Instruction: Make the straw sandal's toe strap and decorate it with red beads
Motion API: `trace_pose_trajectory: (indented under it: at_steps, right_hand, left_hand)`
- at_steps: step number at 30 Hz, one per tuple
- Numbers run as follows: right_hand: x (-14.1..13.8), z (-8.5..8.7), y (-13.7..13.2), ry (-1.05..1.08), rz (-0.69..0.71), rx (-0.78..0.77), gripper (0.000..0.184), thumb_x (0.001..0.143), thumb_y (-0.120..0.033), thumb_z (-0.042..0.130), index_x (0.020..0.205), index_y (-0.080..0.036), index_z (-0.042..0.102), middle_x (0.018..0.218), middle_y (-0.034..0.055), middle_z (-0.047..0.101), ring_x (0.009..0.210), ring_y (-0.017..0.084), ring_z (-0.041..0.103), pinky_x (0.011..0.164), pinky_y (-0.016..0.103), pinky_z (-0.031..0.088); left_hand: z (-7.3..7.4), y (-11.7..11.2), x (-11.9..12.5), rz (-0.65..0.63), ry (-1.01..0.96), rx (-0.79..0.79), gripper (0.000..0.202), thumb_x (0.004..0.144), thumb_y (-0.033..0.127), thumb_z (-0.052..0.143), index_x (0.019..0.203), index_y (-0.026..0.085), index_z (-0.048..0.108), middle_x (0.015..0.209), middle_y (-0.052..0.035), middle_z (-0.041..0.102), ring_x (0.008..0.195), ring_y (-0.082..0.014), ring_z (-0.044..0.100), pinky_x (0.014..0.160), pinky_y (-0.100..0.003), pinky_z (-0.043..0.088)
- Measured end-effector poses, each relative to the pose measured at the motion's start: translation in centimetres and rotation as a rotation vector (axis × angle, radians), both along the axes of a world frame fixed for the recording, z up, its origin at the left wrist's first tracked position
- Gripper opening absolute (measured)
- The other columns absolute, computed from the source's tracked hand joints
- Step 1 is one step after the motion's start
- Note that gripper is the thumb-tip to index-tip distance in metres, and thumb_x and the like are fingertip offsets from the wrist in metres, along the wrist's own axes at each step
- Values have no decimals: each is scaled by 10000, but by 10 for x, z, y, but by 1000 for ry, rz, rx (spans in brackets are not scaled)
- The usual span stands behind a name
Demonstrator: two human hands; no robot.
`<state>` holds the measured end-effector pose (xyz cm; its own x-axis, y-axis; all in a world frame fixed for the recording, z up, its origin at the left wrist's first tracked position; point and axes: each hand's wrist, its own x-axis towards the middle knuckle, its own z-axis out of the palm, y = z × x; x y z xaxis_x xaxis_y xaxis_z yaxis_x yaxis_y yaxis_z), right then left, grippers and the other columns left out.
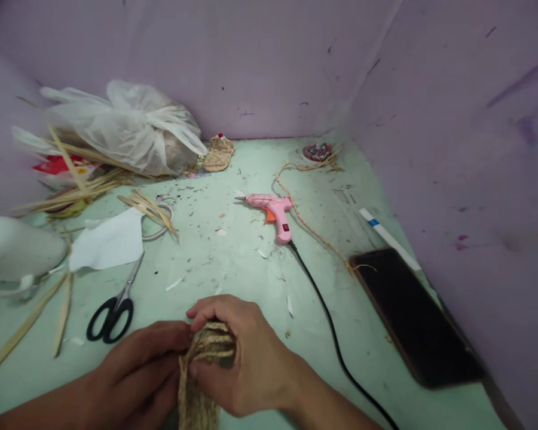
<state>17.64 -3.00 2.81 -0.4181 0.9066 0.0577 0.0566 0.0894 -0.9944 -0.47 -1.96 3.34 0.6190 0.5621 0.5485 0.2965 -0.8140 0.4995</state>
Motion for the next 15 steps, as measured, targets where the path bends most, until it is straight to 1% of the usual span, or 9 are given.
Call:
trace_pose_trajectory:
  at_steps: [3, 6, 10, 12, 15]
  right_hand:
    - [-1, 1, 0, -4, -11, 27, 335, 614, -73, 615, 919, -190, 541, 1060, 67, 611, 958, 191, 605, 762, 264, 503]
    - [-1, 0, -1, -29, -23, 108, 312, 633, -67, 606, 912, -194, 550, 1037, 63, 634, 1022, 192, 588, 798, 254, 497]
    - [-1, 0, -1, -88, -70, 238, 301, 654, -76, 597, 924, -204, 564, 986, 53, 668, 998, 171, 611, 860, 263, 475]
    - [-2, 0, -1, -120, -98, 272, 291, 659, -83, 587, 917, -216, 567, 969, 45, 680, 985, 170, 621, 863, 273, 477]
    - [-4, 0, -2, -156, -118, 295, 287, 661, -88, 580, 911, -227, 566, 970, 39, 685, 987, 172, 625, 851, 277, 489]
  left_hand:
    - [-2, 0, -2, 6, -25, -2, 181, 682, 38, 472, 798, 159, 540, 748, -69, 626, 608, -144, 613, 511, -207, 531]
    - [-5, -2, -5, 9, -32, 28, 162, 681, 37, 492, 783, 149, 552, 759, -76, 614, 641, -149, 619, 524, -208, 537]
    - [-8, -4, -7, 66, 6, 28, 159, 686, 37, 498, 786, 139, 568, 788, -83, 614, 689, -158, 628, 536, -215, 546]
    - [-11, -3, -8, 73, 1, 61, 164, 692, 49, 483, 801, 125, 579, 786, -95, 616, 699, -163, 627, 536, -219, 552]
    - [-14, 1, -9, 18, -6, 158, 163, 697, 69, 467, 786, 132, 588, 719, -87, 620, 688, -175, 622, 517, -229, 554]
